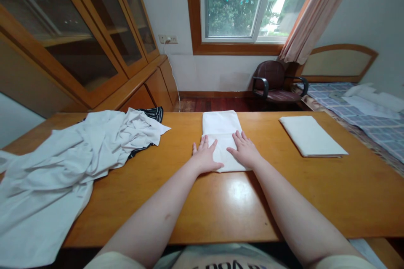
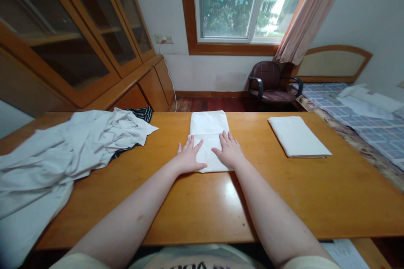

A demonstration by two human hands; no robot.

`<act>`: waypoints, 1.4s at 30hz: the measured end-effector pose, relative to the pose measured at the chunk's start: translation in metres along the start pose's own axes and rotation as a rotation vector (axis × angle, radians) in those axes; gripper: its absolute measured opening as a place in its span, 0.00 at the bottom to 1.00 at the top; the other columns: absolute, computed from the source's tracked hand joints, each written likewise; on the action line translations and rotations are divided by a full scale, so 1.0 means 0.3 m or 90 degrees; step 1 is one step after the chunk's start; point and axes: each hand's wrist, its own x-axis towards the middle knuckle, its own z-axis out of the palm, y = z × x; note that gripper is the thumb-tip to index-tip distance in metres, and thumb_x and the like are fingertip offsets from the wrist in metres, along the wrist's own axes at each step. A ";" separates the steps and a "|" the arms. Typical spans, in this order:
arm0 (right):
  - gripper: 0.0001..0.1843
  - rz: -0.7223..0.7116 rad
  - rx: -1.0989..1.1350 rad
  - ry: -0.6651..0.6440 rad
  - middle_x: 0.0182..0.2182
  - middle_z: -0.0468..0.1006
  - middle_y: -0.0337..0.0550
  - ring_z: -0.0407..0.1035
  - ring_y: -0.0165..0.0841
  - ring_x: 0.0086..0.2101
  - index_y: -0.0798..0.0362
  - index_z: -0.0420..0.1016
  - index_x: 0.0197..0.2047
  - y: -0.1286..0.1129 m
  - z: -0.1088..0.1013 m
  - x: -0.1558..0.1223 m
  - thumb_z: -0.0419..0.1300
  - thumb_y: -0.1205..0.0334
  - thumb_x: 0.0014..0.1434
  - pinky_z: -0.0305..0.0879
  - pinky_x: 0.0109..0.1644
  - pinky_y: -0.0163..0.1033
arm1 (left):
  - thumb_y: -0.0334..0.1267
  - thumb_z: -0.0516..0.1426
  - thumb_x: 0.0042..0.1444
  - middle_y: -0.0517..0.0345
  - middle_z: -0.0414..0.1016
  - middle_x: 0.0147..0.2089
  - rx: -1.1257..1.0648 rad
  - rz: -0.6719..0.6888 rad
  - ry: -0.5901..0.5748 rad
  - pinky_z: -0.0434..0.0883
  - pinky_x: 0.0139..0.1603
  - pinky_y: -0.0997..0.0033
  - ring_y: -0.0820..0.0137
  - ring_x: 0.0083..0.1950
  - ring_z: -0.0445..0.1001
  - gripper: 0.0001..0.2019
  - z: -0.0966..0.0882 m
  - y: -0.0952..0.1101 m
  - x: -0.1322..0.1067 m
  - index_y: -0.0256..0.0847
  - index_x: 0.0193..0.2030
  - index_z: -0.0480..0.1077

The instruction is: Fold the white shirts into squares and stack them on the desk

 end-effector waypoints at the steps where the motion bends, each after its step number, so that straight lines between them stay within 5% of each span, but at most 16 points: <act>1: 0.42 0.003 0.002 -0.004 0.68 0.41 0.52 0.34 0.46 0.66 0.58 0.45 0.69 0.001 0.002 0.002 0.45 0.39 0.61 0.40 0.66 0.53 | 0.68 0.58 0.36 0.36 0.22 0.71 -0.005 -0.012 0.006 0.36 0.62 0.33 0.42 0.70 0.25 0.59 0.004 -0.004 0.003 0.45 0.71 0.37; 6: 0.43 0.022 0.007 -0.003 0.68 0.38 0.58 0.35 0.44 0.66 0.63 0.44 0.69 0.010 0.004 0.007 0.45 0.40 0.61 0.40 0.66 0.50 | 0.70 0.58 0.34 0.31 0.22 0.71 -0.012 -0.017 0.002 0.37 0.62 0.33 0.40 0.70 0.25 0.64 0.002 -0.023 0.006 0.39 0.71 0.34; 13: 0.34 -0.008 0.017 -0.008 0.68 0.41 0.55 0.38 0.41 0.66 0.61 0.46 0.69 0.030 -0.007 0.006 0.42 0.50 0.65 0.41 0.66 0.47 | 0.66 0.47 0.52 0.49 0.31 0.73 -0.033 -0.014 0.037 0.34 0.62 0.32 0.43 0.71 0.28 0.41 -0.020 -0.071 -0.010 0.53 0.70 0.42; 21: 0.34 0.039 0.015 0.004 0.69 0.40 0.51 0.35 0.46 0.66 0.54 0.47 0.69 0.025 -0.001 0.002 0.43 0.47 0.65 0.40 0.65 0.56 | 0.64 0.49 0.53 0.51 0.33 0.73 -0.020 -0.007 0.029 0.35 0.62 0.31 0.44 0.71 0.31 0.41 -0.032 -0.081 -0.003 0.52 0.70 0.43; 25: 0.34 0.038 0.011 0.007 0.69 0.40 0.51 0.36 0.46 0.66 0.54 0.46 0.69 0.032 0.009 0.007 0.43 0.47 0.64 0.41 0.65 0.56 | 0.54 0.51 0.58 0.46 0.45 0.71 -0.013 0.063 0.164 0.38 0.67 0.39 0.50 0.71 0.39 0.31 -0.058 -0.050 -0.042 0.43 0.65 0.57; 30: 0.34 0.038 0.005 0.009 0.69 0.40 0.50 0.36 0.46 0.66 0.53 0.47 0.69 0.032 0.015 0.011 0.43 0.46 0.64 0.40 0.65 0.56 | 0.36 0.45 0.63 0.52 0.70 0.59 -0.120 0.257 0.308 0.56 0.67 0.55 0.66 0.63 0.63 0.18 -0.048 0.028 -0.068 0.43 0.55 0.69; 42: 0.35 0.042 0.004 0.002 0.69 0.41 0.51 0.37 0.46 0.66 0.55 0.47 0.69 0.023 0.004 0.006 0.43 0.47 0.64 0.40 0.65 0.56 | 0.36 0.46 0.63 0.54 0.59 0.66 -0.021 0.155 0.150 0.50 0.68 0.56 0.65 0.68 0.54 0.21 0.023 0.043 0.024 0.45 0.62 0.62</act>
